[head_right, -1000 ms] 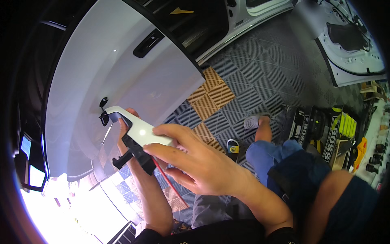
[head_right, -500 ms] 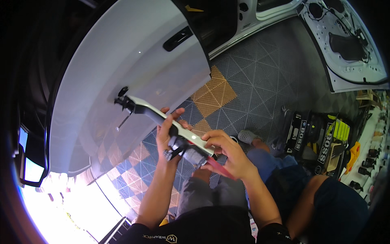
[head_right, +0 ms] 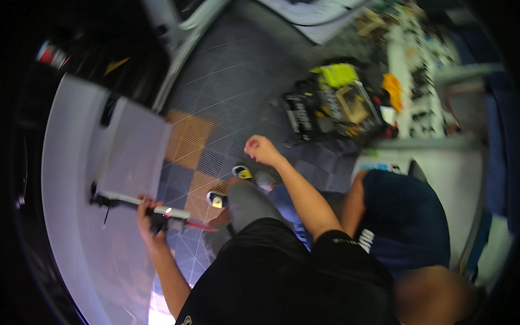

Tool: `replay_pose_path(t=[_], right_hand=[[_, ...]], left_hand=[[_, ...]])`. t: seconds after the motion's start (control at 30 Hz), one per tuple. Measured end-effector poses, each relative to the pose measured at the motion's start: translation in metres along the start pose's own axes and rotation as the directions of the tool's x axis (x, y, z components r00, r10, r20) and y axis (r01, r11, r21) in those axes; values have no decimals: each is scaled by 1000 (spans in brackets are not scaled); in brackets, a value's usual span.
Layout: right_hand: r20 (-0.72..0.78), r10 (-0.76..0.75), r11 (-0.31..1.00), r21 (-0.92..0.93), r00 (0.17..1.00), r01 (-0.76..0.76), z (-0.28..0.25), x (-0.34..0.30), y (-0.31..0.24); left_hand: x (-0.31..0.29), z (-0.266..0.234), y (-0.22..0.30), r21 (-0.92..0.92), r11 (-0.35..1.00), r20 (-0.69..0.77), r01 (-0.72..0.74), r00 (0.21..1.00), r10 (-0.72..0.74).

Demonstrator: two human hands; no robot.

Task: The person installs a white car door handle onto a white door panel using a yellow plastic pry tool and a screwdriver. They align the handle, press it into place, and then use the screwdriver to tighten screws on the handle's mounting bracket.

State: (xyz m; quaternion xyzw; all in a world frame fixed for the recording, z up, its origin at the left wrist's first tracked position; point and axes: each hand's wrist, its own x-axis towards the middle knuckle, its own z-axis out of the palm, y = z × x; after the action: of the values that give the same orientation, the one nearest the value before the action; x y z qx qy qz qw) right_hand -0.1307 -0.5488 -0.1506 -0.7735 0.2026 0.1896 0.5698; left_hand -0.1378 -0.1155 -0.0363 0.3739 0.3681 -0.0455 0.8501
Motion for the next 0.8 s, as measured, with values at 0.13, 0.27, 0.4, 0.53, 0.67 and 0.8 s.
replay_pose_path(t=[0.13,0.27,0.4,0.53,0.67,0.8], right_hand=[[-597,193,943,333,779,22,-165,-15,33],[-881,297,832,428,369,353,-299,-23,52],[-947,198,968,230,252,104,-387,-19,107],[-895,286,941,195,343,-275,-442,-59,164],[-773,183,781,-261,607,-568,-438,-84,181],[-627,153,609,-549,764,-572,-423,-65,167]], left_hand=[[2,1,2,17,999,61,40,997,-41],[-1,15,5,29,996,24,84,996,-85],[6,25,3,-27,996,58,87,995,-86],[26,20,-6,70,997,14,25,1000,-26],[51,14,-13,110,994,-8,14,1000,-13],[61,16,-11,65,996,-100,68,993,-61]])
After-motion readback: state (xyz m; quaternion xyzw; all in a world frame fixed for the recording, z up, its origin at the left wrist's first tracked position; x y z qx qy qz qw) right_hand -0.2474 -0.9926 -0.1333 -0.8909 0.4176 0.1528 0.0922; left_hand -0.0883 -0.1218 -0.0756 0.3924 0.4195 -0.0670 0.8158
